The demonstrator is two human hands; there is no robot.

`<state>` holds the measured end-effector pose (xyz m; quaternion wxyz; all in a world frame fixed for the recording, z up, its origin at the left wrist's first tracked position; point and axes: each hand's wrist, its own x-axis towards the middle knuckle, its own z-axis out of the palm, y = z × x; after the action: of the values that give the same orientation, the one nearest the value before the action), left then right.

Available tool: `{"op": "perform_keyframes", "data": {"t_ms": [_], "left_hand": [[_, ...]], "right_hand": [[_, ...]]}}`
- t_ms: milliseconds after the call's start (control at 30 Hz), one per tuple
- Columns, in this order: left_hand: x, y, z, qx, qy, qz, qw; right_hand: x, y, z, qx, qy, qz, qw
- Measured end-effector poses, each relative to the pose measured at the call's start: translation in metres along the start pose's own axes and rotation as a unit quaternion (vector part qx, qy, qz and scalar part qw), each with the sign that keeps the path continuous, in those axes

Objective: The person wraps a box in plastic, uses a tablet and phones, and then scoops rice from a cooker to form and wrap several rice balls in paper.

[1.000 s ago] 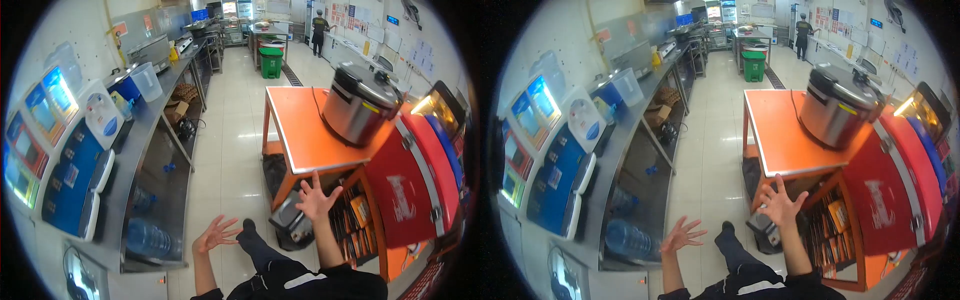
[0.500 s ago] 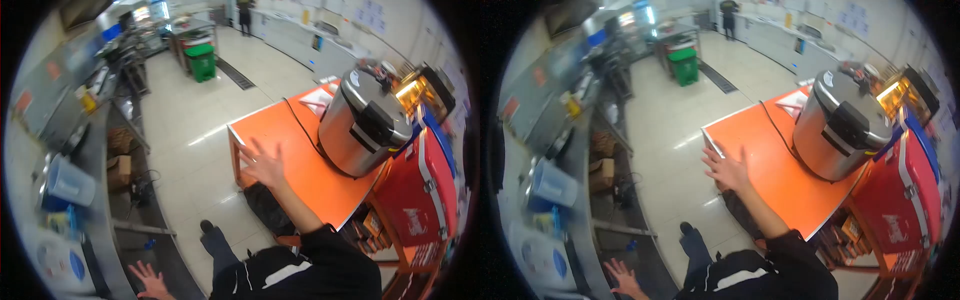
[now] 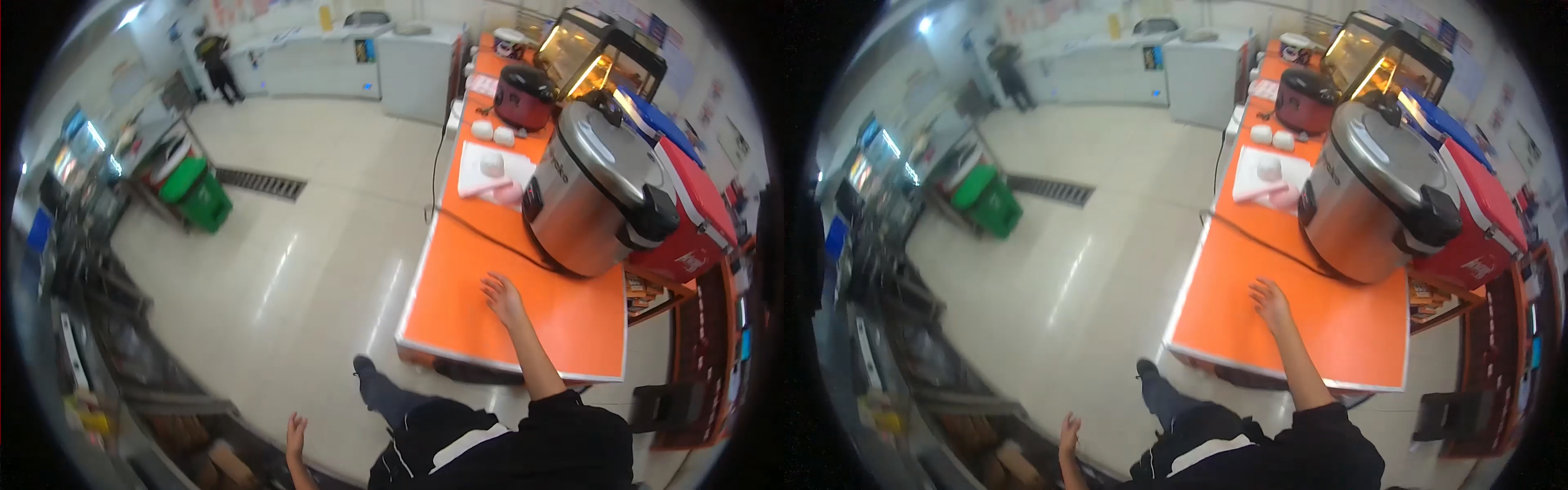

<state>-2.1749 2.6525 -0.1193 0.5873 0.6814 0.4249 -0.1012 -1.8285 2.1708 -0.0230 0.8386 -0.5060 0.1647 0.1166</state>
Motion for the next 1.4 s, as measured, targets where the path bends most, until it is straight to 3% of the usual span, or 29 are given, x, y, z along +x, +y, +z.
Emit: {"op": "perform_keyframes", "data": {"t_ms": [33,100,133,200,267,300,333,400,467,533,600,633,700,733,800,833,867,900,967,1000,1067,1133,1200,1333,1367,1400], "left_hand": [[0.039,0.013,-0.015,0.069,0.025,0.028,0.997],[0.122,0.009,-0.041,-0.058,0.083,0.063,0.993],[0.139,0.022,-0.052,-0.056,0.109,0.019,0.992],[0.155,0.054,-0.042,-0.034,0.131,-0.164,0.977],[0.161,0.078,-0.019,-0.006,0.121,-0.29,0.949],[0.17,0.091,-0.011,0.014,0.102,-0.309,0.945],[0.185,0.104,-0.003,0.031,0.076,-0.31,0.947],[0.222,0.116,0.005,0.075,0.034,-0.302,0.95],[0.269,0.141,0.011,0.125,0.004,-0.283,0.951],[0.323,0.174,0.019,0.178,-0.022,-0.253,0.951],[0.386,0.214,0.032,0.235,-0.041,-0.207,0.949],[0.42,0.236,0.042,0.263,-0.049,-0.177,0.947],[0.494,0.292,0.066,0.331,-0.06,-0.078,0.939],[0.529,0.323,0.085,0.362,-0.06,-0.009,0.93],[0.567,0.39,0.142,0.346,-0.092,0.164,0.919],[0.575,0.438,0.179,0.319,-0.117,0.255,0.905],[0.565,0.494,0.23,0.309,-0.15,0.281,0.896],[0.574,0.523,0.274,0.267,-0.225,0.367,0.862],[0.521,0.613,0.377,0.258,-0.31,0.485,0.776],[0.492,0.648,0.425,0.24,-0.362,0.504,0.746],[0.442,0.693,0.512,0.242,-0.431,0.62,0.609],[0.4,0.713,0.58,0.27,-0.519,0.654,0.479],[0.363,0.715,0.63,0.252,-0.527,0.728,0.358],[0.359,0.692,0.662,0.322,-0.5,0.733,0.331],[0.358,0.694,0.659,0.316,-0.502,0.735,0.329],[0.357,0.695,0.657,0.308,-0.503,0.736,0.331]], "right_hand": [[0.029,0.009,-0.006,-0.016,0.069,-0.003,0.998],[0.1,0.036,-0.026,-0.011,0.153,-0.003,0.988],[0.114,0.039,0.004,0.022,0.167,-0.001,0.986],[0.118,0.011,0.073,0.124,0.211,-0.091,0.965],[0.13,-0.014,0.132,0.108,0.141,-0.088,0.98],[0.142,-0.025,0.151,0.132,0.095,-0.053,0.985],[0.156,-0.04,0.165,0.157,0.074,-0.009,0.985],[0.191,-0.06,0.174,0.073,0.048,-0.023,0.996],[0.215,-0.1,0.184,0.015,0.127,-0.048,0.991],[0.271,-0.115,0.155,-0.062,0.272,-0.033,0.96],[0.322,-0.132,0.135,-0.097,0.427,-0.061,0.897],[0.343,-0.137,0.13,-0.093,0.439,-0.063,0.891],[0.384,-0.152,0.125,-0.312,0.646,-0.051,0.695],[0.399,-0.156,0.124,-0.31,0.654,-0.053,0.688],[0.421,-0.154,0.123,-0.46,0.666,-0.045,0.586],[0.429,-0.157,0.124,-0.455,0.671,-0.041,0.584],[0.434,-0.161,0.125,-0.45,0.678,-0.019,0.581],[0.436,-0.16,0.125,-0.442,0.685,0.008,0.579],[0.441,-0.157,0.12,-0.428,0.7,0.009,0.572],[0.445,-0.158,0.117,-0.425,0.706,-0.005,0.566],[0.455,-0.16,0.112,-0.426,0.72,-0.01,0.547],[0.45,-0.148,0.106,-0.437,0.727,-0.008,0.53],[0.448,-0.149,0.089,-0.441,0.708,-0.066,0.547],[0.452,-0.181,0.052,-0.333,0.715,-0.137,0.6],[0.46,-0.202,0.04,-0.364,0.718,-0.179,0.565],[0.468,-0.223,0.027,-0.366,0.715,-0.189,0.566]]}}
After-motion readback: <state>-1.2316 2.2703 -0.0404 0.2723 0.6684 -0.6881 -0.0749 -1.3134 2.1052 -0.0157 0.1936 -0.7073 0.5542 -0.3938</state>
